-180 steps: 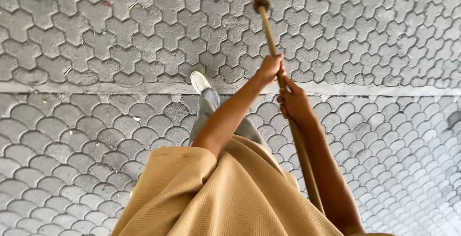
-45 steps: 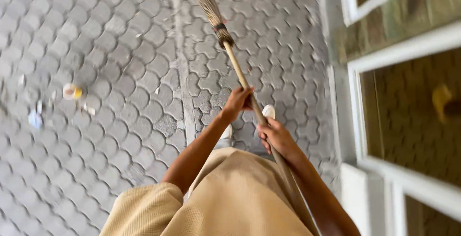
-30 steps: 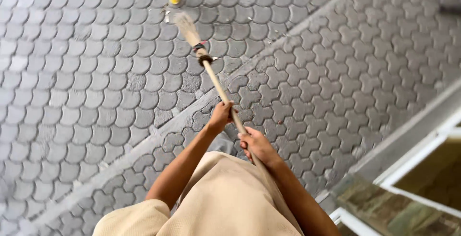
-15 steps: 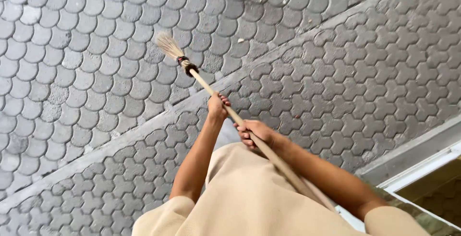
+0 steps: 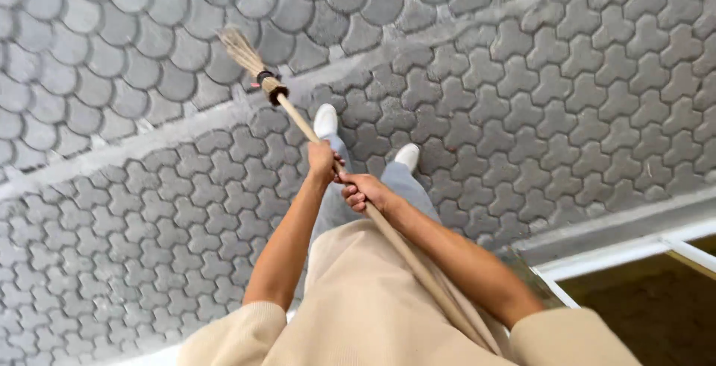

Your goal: Sweeping trash and debris on a paved outdoor courtyard using a broom.

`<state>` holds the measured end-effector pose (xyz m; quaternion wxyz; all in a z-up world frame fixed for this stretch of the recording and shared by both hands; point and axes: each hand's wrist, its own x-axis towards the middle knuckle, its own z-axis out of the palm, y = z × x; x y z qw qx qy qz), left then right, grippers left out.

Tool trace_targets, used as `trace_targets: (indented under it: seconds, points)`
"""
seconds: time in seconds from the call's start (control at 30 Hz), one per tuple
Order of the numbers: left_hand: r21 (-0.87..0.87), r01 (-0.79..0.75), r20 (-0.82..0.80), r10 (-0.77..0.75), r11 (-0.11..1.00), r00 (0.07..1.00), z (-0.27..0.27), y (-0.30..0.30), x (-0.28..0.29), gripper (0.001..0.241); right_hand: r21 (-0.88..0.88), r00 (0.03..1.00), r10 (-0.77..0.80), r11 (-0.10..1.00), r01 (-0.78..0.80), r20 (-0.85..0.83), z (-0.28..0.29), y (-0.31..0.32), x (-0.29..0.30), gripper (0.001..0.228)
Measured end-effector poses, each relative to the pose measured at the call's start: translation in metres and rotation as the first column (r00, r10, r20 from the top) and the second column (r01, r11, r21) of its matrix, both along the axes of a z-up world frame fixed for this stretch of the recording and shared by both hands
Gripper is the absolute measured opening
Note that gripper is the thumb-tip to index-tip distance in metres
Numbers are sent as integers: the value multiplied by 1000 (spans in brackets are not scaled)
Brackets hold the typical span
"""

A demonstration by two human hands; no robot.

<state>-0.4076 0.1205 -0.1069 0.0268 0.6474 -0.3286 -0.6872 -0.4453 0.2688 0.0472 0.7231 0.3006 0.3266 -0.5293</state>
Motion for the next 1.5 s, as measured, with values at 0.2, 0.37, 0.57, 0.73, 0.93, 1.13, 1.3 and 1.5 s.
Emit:
trace_targets:
  seconds: [0.2, 0.37, 0.57, 0.73, 0.93, 1.13, 1.3, 1.5]
  points:
    - [151, 544, 198, -564, 825, 801, -11, 264, -75, 45, 409, 932, 97, 911, 58, -348, 39, 209, -42, 17]
    - [247, 418, -322, -333, 874, 886, 70, 363, -172, 37, 483, 838, 76, 843, 235, -540, 135, 266, -96, 20]
    - [179, 164, -327, -99, 970, 940, 160, 255, -165, 26, 365, 831, 164, 930, 50, -531, 149, 210, -116, 21]
    - [49, -207, -103, 211, 977, 972, 101, 110, -77, 31, 58, 890, 259, 965, -256, -374, 122, 94, -96, 15]
    - [-200, -368, 7, 377, 908, 926, 64, 15, 5, 55, -153, 851, 459, 850, -504, -257, 81, -12, -68, 16]
    - [-162, 593, 446, -478, 788, 757, -79, 42, -50, 42, -79, 902, 366, 917, -392, -227, 2, 4, -93, 19]
    - [128, 664, 98, -676, 737, 730, -5, 222, -174, 50, 248, 963, 43, 968, 24, -264, 17, 166, -146, 23]
    - [148, 594, -175, -570, 791, 803, 76, 301, -180, 54, 434, 915, 3, 881, 189, -403, 113, 215, -139, 22]
